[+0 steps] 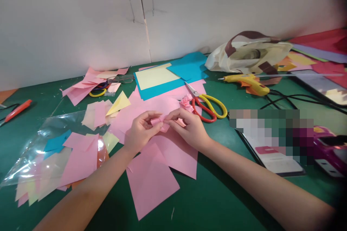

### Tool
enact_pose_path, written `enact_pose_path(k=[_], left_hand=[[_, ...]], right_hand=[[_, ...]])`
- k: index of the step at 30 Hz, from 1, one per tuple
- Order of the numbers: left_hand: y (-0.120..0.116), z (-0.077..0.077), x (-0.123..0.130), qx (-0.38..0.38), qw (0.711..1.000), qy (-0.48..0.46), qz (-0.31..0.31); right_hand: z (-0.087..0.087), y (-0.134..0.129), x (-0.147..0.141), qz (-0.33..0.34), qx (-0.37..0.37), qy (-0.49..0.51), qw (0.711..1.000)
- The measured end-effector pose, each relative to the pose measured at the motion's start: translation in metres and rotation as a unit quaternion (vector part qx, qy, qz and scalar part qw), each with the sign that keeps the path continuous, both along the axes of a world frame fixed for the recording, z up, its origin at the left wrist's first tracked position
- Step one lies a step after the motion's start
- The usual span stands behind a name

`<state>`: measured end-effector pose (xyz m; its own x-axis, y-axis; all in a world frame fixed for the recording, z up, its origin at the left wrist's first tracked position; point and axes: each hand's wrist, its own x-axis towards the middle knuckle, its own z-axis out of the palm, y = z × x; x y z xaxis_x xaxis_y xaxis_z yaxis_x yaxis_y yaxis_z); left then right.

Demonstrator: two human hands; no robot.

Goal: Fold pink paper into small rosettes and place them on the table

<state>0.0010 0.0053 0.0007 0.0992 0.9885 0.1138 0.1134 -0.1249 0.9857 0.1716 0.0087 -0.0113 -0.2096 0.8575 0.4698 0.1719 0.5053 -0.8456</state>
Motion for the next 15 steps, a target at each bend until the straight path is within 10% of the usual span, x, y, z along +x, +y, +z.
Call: enact_pose_path(k=[15], left_hand=[[-0.0002,0.0023,0.0026,0.027,0.999,-0.014,0.04]], right_hand=[[-0.0001,0.0025,0.0019,-0.035,0.043,-0.015,0.998]])
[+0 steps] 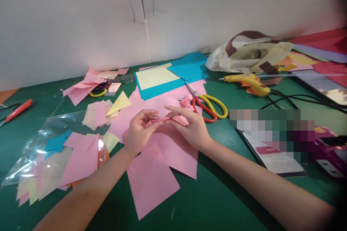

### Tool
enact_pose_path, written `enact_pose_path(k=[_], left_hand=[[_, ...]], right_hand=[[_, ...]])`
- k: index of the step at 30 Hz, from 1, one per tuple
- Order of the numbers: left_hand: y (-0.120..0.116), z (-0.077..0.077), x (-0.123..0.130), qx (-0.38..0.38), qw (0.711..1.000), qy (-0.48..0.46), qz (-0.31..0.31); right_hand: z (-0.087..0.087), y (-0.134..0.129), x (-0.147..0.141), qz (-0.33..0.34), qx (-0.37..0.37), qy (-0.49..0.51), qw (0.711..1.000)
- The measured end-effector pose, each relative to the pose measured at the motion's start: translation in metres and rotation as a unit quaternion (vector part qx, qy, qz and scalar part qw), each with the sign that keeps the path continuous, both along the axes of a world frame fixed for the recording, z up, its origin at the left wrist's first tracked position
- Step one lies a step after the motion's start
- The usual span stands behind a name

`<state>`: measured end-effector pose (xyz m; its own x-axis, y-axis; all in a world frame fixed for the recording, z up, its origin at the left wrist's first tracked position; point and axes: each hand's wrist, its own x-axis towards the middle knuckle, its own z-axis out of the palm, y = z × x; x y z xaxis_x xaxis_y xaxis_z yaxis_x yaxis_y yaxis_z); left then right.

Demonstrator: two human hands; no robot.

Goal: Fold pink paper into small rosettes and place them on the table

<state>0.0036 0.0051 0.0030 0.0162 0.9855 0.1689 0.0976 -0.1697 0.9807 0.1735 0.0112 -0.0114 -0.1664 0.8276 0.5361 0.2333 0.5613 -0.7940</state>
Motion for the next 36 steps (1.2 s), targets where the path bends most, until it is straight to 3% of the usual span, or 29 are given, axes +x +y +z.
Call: enact_pose_path(k=[5,8,11,20,26,30,36], left_hand=[[0.005,-0.009,-0.004,-0.018,0.999,-0.046,0.004],[0.008,-0.014,-0.007,-0.07,0.991,-0.101,-0.055],[0.008,-0.013,-0.007,-0.098,0.976,-0.169,-0.101],[0.009,-0.01,-0.003,-0.112,0.979,-0.17,0.0],[0.008,-0.011,-0.003,-0.078,0.993,-0.085,0.008],[0.008,-0.012,-0.004,-0.083,0.994,-0.067,0.027],[0.007,-0.009,-0.003,-0.06,0.998,-0.017,0.025]], right_hand=[[0.002,-0.001,0.002,-0.012,0.138,-0.045,0.989],[0.0,0.0,0.002,-0.028,0.212,-0.065,0.975],[-0.002,0.002,0.001,-0.033,0.237,-0.081,0.968],[-0.006,0.003,0.0,-0.007,0.137,-0.098,0.986],[-0.008,0.003,0.001,0.027,0.092,-0.083,0.992],[-0.004,0.003,0.0,0.016,0.007,-0.062,0.998],[0.002,0.003,-0.001,-0.003,-0.051,-0.06,0.997]])
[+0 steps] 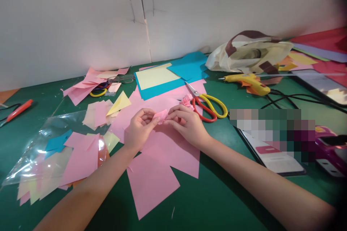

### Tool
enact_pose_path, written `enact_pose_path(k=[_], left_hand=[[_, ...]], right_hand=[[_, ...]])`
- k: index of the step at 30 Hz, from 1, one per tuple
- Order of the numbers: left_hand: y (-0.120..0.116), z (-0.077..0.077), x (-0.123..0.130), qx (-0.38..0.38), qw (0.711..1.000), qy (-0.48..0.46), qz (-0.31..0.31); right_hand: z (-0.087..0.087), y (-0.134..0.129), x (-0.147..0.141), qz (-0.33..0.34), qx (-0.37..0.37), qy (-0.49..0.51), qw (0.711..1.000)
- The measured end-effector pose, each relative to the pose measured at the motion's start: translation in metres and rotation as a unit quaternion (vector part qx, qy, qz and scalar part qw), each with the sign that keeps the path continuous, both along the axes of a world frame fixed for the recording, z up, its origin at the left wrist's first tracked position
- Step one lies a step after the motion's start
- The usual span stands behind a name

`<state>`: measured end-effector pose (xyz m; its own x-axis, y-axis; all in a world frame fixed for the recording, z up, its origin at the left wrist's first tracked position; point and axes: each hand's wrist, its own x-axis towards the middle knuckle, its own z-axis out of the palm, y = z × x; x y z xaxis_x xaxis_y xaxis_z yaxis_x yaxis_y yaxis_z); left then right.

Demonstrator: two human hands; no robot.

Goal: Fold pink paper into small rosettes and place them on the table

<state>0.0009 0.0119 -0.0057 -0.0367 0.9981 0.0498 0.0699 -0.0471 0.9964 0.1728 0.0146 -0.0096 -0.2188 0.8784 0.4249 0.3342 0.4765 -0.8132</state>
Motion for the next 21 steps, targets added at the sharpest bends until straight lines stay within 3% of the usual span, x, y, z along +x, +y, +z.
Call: enact_pose_path(k=[7,18,21], left_hand=[[-0.0038,0.0039,0.0041,0.015,0.999,0.019,-0.024],[-0.0048,0.0041,0.0045,0.028,0.998,0.031,-0.051],[-0.0048,0.002,0.004,0.031,0.996,0.037,-0.07]], right_hand=[[0.0021,-0.0013,-0.0018,0.002,-0.1,0.014,0.995],[-0.001,-0.0025,-0.0026,0.028,-0.127,0.094,0.987],[-0.0016,-0.0014,-0.0018,0.038,-0.12,0.066,0.99]])
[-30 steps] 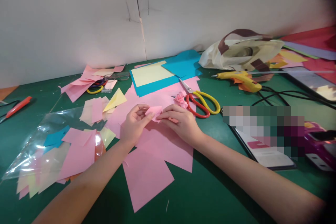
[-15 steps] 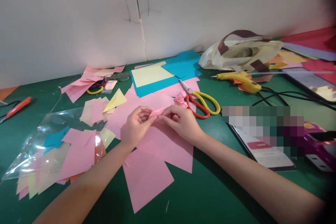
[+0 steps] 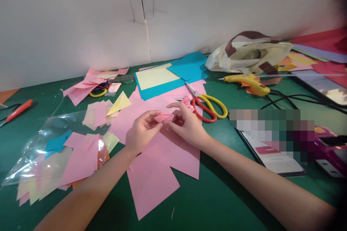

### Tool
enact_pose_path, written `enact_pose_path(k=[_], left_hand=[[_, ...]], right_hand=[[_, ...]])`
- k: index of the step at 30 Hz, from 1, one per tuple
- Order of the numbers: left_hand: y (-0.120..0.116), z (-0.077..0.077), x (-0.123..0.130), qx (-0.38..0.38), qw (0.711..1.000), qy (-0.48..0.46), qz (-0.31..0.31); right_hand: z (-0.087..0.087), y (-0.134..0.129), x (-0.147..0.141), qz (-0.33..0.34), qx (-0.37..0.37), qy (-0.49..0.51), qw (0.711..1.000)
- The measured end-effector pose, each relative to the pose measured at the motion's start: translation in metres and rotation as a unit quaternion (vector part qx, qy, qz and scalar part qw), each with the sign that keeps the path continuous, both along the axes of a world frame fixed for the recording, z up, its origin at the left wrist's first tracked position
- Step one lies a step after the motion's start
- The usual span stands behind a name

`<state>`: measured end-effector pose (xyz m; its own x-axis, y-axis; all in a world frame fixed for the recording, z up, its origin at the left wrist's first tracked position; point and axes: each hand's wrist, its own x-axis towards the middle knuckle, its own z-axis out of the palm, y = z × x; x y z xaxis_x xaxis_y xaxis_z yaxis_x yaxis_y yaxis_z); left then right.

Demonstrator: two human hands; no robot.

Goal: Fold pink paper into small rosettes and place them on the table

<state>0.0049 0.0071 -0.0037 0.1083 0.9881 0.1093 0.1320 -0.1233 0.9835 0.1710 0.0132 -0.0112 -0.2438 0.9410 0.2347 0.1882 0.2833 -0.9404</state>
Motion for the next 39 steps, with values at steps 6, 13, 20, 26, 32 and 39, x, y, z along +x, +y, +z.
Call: enact_pose_path(k=[6,13,20,26,32,39], left_hand=[[0.0,-0.001,-0.002,-0.032,0.998,-0.057,-0.003],[0.0,0.002,-0.004,-0.093,0.989,-0.116,-0.008],[0.003,-0.004,-0.006,-0.096,0.987,-0.125,0.0],[0.003,-0.007,-0.008,-0.074,0.992,-0.103,0.012],[0.002,-0.002,-0.006,-0.066,0.995,-0.078,0.01],[-0.001,0.005,-0.002,-0.073,0.997,-0.03,0.023]], right_hand=[[0.003,0.001,0.0,0.023,-0.044,0.049,0.998],[0.003,-0.001,0.0,0.069,-0.094,0.118,0.986],[0.003,-0.001,0.0,0.089,-0.092,0.114,0.985],[0.004,-0.003,-0.003,0.009,0.037,0.064,0.997],[0.002,-0.002,-0.003,0.009,0.093,0.06,0.994],[-0.002,-0.001,-0.003,-0.019,0.066,0.074,0.995]])
